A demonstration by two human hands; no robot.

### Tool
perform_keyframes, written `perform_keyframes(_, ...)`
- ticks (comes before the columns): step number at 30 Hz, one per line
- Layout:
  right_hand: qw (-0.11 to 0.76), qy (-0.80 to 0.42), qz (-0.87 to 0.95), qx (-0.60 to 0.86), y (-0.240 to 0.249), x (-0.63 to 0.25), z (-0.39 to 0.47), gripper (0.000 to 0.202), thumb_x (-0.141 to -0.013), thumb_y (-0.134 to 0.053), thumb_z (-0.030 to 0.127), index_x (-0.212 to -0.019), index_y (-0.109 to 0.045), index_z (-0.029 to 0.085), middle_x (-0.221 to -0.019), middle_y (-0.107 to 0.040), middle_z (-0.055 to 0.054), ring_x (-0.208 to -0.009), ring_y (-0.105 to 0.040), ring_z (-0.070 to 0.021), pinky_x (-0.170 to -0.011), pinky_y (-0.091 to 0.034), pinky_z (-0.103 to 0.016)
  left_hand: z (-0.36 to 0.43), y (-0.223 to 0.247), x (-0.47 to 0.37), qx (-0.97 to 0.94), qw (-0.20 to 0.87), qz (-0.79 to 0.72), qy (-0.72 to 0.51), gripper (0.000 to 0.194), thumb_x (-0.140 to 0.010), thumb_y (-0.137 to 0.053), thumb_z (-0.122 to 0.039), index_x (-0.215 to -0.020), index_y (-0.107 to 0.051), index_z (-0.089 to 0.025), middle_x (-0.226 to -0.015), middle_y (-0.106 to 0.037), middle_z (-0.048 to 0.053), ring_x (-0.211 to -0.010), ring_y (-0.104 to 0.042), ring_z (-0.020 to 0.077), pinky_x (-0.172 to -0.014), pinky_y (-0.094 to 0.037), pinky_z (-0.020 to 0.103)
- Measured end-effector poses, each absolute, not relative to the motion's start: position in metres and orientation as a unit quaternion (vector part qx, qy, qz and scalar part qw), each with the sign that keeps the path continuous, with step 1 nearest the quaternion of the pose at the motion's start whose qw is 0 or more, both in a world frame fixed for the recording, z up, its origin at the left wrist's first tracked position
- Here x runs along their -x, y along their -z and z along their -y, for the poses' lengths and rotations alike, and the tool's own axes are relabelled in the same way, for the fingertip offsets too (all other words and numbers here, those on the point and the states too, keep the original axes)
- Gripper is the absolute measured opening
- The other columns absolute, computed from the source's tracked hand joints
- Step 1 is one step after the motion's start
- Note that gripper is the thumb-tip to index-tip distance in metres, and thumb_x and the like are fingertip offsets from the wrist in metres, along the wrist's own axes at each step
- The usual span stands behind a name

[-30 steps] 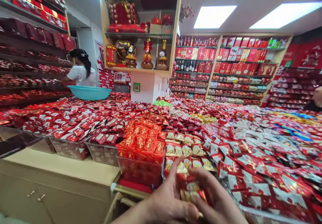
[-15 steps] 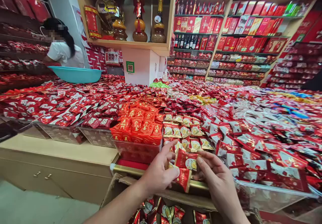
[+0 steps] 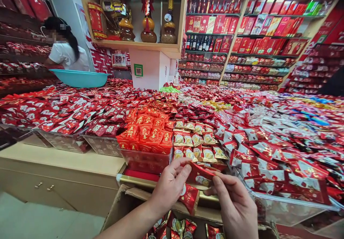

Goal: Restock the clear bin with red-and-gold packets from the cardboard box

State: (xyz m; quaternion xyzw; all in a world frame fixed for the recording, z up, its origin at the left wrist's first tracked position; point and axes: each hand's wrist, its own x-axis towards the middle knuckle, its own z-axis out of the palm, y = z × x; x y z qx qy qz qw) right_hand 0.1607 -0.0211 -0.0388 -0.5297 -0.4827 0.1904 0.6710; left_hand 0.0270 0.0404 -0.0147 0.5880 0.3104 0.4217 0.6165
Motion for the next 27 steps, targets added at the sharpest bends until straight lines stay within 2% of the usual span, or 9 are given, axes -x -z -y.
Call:
perform_keyframes(3, 0.648, 0.0, 0.609, 0.458, 0.043, -0.16, 0.021, 0.031, -0.075, -0.052, 0.006, -0.099, -0.058, 0.025, -0.101, -0.064, -0.005, -0.093, -0.06, -0.0208, -0.077, -0.05, -0.035, -0.038, 0.013, -0.026, -0.556, 0.675, -0.294, -0.386, 0.043, -0.079, -0.049, -0.046, -0.111, -0.046, -0.017, -0.071, -0.064, 0.002, -0.065, -0.056, 0.0127, -0.072, -0.041, 0.027)
perform_keyframes(6, 0.592, 0.031, 0.701, 0.396, 0.042, -0.159, 0.02, 0.035, -0.073, -0.051, 0.003, -0.1, -0.058, 0.024, -0.108, -0.061, -0.007, -0.106, -0.052, -0.024, -0.082, -0.047, -0.039, -0.038, 0.01, -0.025, -0.544, 0.679, -0.262, -0.417, 0.037, -0.078, -0.056, -0.038, -0.109, -0.047, -0.019, -0.087, -0.062, 0.003, -0.082, -0.056, 0.0142, -0.079, -0.04, 0.027)
perform_keyframes(8, 0.572, 0.018, 0.711, 0.408, 0.04, -0.161, 0.02, 0.03, -0.072, -0.053, 0.005, -0.095, -0.06, 0.023, -0.108, -0.059, -0.009, -0.105, -0.052, -0.0242, -0.082, -0.047, -0.039, -0.039, 0.009, -0.024, -0.55, 0.674, -0.254, -0.424, 0.035, -0.079, -0.056, -0.031, -0.11, -0.047, -0.02, -0.092, -0.061, 0.003, -0.086, -0.055, 0.0151, -0.08, -0.041, 0.027)
perform_keyframes(12, 0.593, -0.1, 0.625, 0.498, 0.043, -0.166, 0.019, 0.023, -0.076, -0.054, 0.013, -0.097, -0.056, 0.022, -0.11, -0.057, -0.009, -0.102, -0.053, -0.0229, -0.083, -0.046, -0.037, -0.04, 0.008, -0.021, -0.584, 0.66, -0.265, -0.392, 0.047, -0.082, -0.051, -0.03, -0.125, -0.035, -0.023, -0.084, -0.062, 0.003, -0.074, -0.057, 0.013, -0.075, -0.044, 0.027)
perform_keyframes(15, 0.601, -0.218, 0.566, 0.521, 0.049, -0.166, 0.019, 0.02, -0.076, -0.056, 0.02, -0.096, -0.055, 0.022, -0.093, -0.062, -0.006, -0.085, -0.06, -0.0185, -0.075, -0.049, -0.031, -0.038, 0.008, -0.02, -0.605, 0.641, -0.269, -0.388, 0.058, -0.082, -0.051, -0.03, -0.133, -0.024, -0.022, -0.077, -0.062, 0.002, -0.067, -0.057, 0.0119, -0.074, -0.044, 0.027)
perform_keyframes(18, 0.619, -0.255, 0.537, 0.513, 0.047, -0.165, 0.018, 0.01, -0.074, -0.06, 0.022, -0.083, -0.058, 0.021, -0.079, -0.062, -0.003, -0.072, -0.06, -0.0155, -0.067, -0.05, -0.026, -0.037, 0.008, -0.019, -0.614, 0.647, -0.259, -0.37, 0.063, -0.084, -0.048, -0.032, -0.135, -0.014, -0.023, -0.083, -0.063, 0.004, -0.073, -0.058, 0.014, -0.075, -0.045, 0.029)
perform_keyframes(20, 0.629, -0.268, 0.529, 0.502, 0.042, -0.165, 0.016, 0.006, -0.073, -0.06, 0.024, -0.075, -0.058, 0.019, -0.077, -0.061, -0.005, -0.072, -0.059, -0.0163, -0.065, -0.05, -0.026, -0.037, 0.009, -0.018, -0.63, 0.639, -0.255, -0.36, 0.061, -0.084, -0.047, -0.031, -0.135, -0.014, -0.024, -0.095, -0.062, 0.006, -0.085, -0.057, 0.0158, -0.083, -0.043, 0.031)
perform_keyframes(23, 0.631, -0.298, 0.526, 0.486, 0.04, -0.164, 0.013, 0.012, -0.071, -0.062, 0.028, -0.066, -0.057, 0.018, -0.075, -0.06, -0.006, -0.068, -0.059, -0.0164, -0.06, -0.049, -0.026, -0.038, 0.014, -0.016, -0.67, 0.597, -0.258, -0.357, 0.056, -0.083, -0.05, -0.031, -0.132, -0.023, -0.025, -0.109, -0.057, 0.007, -0.102, -0.05, 0.0185, -0.094, -0.035, 0.033)
perform_keyframes(27, 0.659, -0.331, 0.463, 0.492, 0.047, -0.158, 0.011, 0.02, -0.068, -0.064, 0.034, -0.061, -0.055, 0.018, -0.068, -0.059, -0.004, -0.061, -0.056, -0.014, -0.055, -0.047, -0.023, -0.04, 0.022, -0.016, -0.682, 0.6, -0.264, -0.325, 0.067, -0.079, -0.054, -0.035, -0.134, -0.018, -0.023, -0.092, -0.061, 0.006, -0.086, -0.056, 0.0185, -0.079, -0.043, 0.031)
